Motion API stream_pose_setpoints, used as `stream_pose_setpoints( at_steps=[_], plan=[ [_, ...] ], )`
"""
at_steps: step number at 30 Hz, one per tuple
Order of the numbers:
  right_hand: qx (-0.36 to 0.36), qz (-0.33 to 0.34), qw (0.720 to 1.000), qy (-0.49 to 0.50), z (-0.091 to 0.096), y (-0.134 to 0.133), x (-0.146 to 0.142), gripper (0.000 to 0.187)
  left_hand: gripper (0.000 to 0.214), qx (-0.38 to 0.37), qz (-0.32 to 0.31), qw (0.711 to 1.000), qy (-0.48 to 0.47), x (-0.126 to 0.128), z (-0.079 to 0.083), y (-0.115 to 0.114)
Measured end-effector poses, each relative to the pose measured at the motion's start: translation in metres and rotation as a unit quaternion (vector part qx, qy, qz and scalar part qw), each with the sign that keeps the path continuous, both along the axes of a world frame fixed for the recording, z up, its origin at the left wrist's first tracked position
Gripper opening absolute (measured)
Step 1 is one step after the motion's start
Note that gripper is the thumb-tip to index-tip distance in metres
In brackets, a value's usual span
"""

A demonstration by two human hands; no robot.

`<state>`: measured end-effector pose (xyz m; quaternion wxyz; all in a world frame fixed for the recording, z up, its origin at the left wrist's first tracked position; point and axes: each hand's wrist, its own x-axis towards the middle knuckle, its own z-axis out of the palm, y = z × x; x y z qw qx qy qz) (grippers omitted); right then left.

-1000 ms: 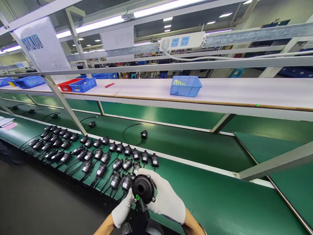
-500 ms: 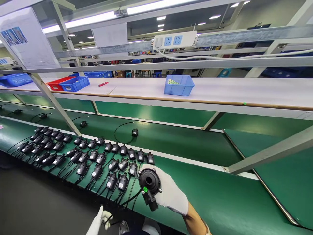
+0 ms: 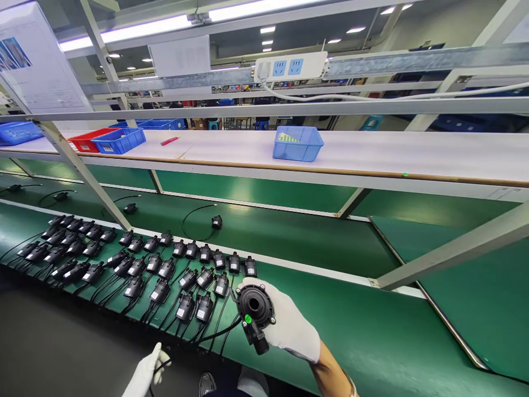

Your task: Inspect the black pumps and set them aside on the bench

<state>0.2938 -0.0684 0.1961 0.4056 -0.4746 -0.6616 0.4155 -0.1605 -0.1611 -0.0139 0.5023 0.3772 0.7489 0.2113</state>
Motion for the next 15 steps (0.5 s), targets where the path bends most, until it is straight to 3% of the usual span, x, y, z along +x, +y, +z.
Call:
stream_pose_setpoints(
  at_steps=[7,15],
  plan=[
    [-0.005,0.016,1.000,0.019,-0.007,0.000,0.000,0.059,0.084,0.010,0.026,1.000,0.003,-0.013,0.004,0.008],
    [-0.016,0.029,0.999,0.020,0.000,0.001,0.003,0.060,0.085,0.025,0.029,0.999,0.016,-0.020,0.026,0.014]
  ],
)
